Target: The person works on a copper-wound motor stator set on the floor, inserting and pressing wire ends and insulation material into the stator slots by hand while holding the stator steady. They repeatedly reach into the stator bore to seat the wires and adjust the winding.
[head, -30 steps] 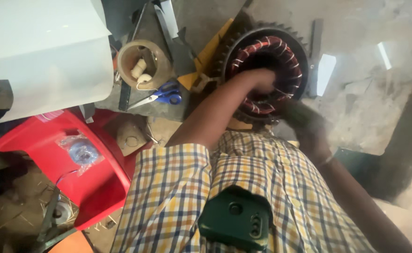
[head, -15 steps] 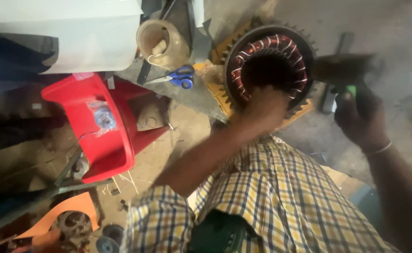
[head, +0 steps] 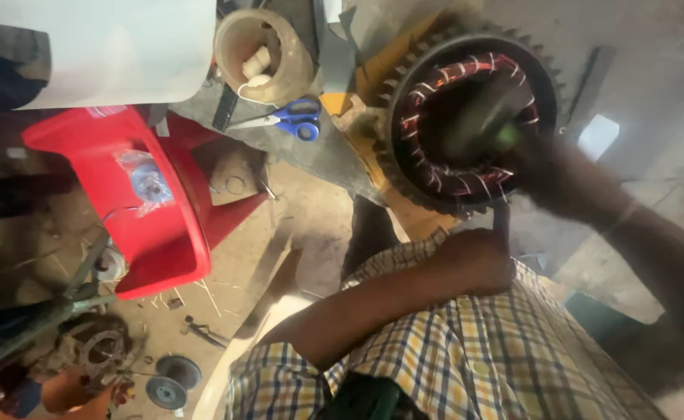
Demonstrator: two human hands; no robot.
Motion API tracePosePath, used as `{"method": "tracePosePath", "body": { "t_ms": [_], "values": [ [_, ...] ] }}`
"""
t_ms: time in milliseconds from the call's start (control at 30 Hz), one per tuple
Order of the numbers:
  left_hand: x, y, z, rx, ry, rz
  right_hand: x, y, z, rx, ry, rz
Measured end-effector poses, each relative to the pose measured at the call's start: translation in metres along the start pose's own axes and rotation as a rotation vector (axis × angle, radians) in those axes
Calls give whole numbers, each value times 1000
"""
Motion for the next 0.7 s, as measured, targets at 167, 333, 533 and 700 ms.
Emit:
{"method": "tracePosePath", "body": {
  "t_ms": [167, 333, 533, 700],
  "values": [
    [0, -17, 6, -74, -121, -23, 8, -8, -2, -13, 547, -581],
    [5, -25, 10, -71, -281, -54, -19, -9, 7, -143, 221, -140],
    [2, -27, 21, -176, -242, -70, -23, -26, 9, -344, 38, -140],
    [-4, -33, 28, -198, -191, 12, -18, -18, 12, -199, -133, -243]
  ]
}}
Point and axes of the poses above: each hand's wrist, its own z-axis towards the middle knuckle, its own x-axis out of the back of the hand, y = z × x, the point moved 3 cm from there along z, towards the middle knuckle, and after that the axes turned 14 degrees about -y, right-handed, at the moved point
